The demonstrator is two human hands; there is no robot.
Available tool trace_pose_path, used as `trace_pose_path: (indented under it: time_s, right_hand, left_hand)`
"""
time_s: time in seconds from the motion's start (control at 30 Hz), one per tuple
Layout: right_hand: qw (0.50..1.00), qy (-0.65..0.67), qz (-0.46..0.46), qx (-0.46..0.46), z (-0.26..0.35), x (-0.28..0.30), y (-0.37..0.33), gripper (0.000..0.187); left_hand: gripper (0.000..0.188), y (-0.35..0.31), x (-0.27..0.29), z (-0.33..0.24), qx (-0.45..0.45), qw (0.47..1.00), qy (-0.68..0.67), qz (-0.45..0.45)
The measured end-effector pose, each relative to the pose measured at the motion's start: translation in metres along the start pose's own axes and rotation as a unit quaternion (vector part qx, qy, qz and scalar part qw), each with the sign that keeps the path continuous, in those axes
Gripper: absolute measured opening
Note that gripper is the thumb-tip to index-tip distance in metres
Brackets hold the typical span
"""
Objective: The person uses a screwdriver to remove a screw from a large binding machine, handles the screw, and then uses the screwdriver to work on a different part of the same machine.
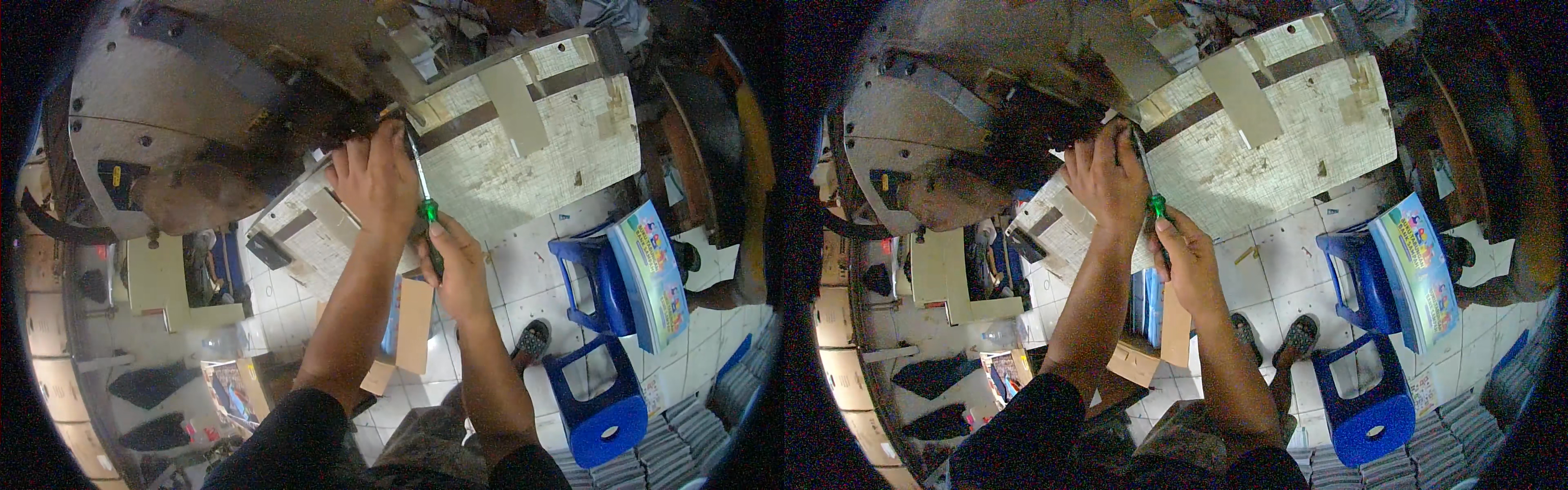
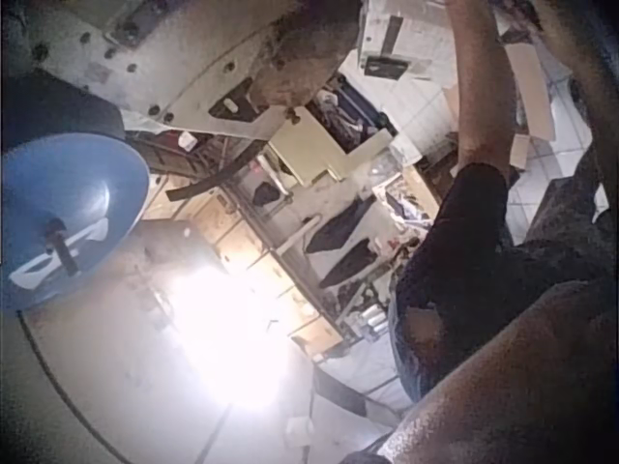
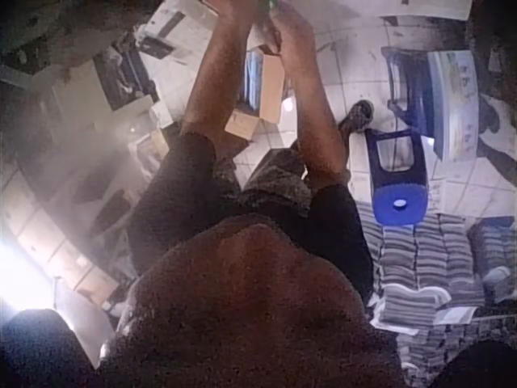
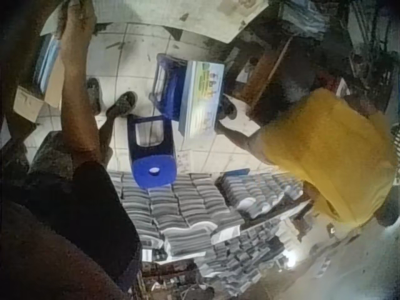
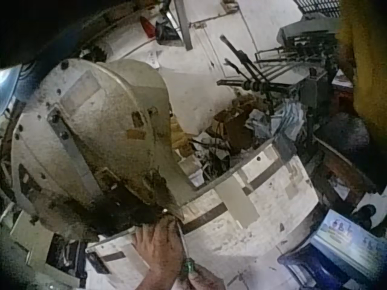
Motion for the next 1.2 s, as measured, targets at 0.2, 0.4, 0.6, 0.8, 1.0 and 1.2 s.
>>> trace_pose_path:
  time_s: [0.2, 0.4, 0.6, 0.8, 1.0, 1.2]
  right_hand:
    - [1.000, -0.005, -0.002, -0.012, 0.0020, -0.0001, -0.0003, 0.038]
    - [1.000, -0.004, 0.000, -0.010, 0.0010, -0.0005, -0.0018, 0.036]
    - [0.999, 0.021, -0.017, -0.034, 0.0028, -0.0017, -0.0035, 0.035]
    - [1.000, 0.014, 0.003, -0.013, 0.0001, -0.0021, -0.0022, 0.037]
    - [0.997, 0.058, -0.010, -0.044, -0.0015, -0.0044, -0.0051, 0.039]
    - [0.999, 0.034, 0.002, -0.030, -0.0013, -0.0002, -0.0007, 0.036]
  left_hand:
    - [0.013, -0.0005, 0.0008, -0.0003, 0.003, 1.000, -0.010, -0.001]
    - [0.012, -0.0009, 0.0012, -0.0011, -0.012, 1.000, -0.003, -0.002]
    - [0.013, -0.0009, 0.0028, -0.0025, -0.014, 1.000, -0.006, 0.003]
    - [0.013, -0.0006, 0.0030, -0.0012, -0.024, 1.000, -0.009, -0.007]
    - [0.013, -0.0001, 0.0017, -0.0010, 0.014, 1.000, -0.004, 0.028]
    - [0.014, 0.0002, 0.0021, -0.0022, 0.022, 0.999, -0.005, 0.037]
Point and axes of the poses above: each hand's wrist, its own y-axis towards the middle knuckle, its own x-axis out of the back of the hand, z = x × y, the point moved 6 cm from there along y, towards the middle knuckle, and after that the axes turned 7 degrees about -y, right-handed, at the moved point
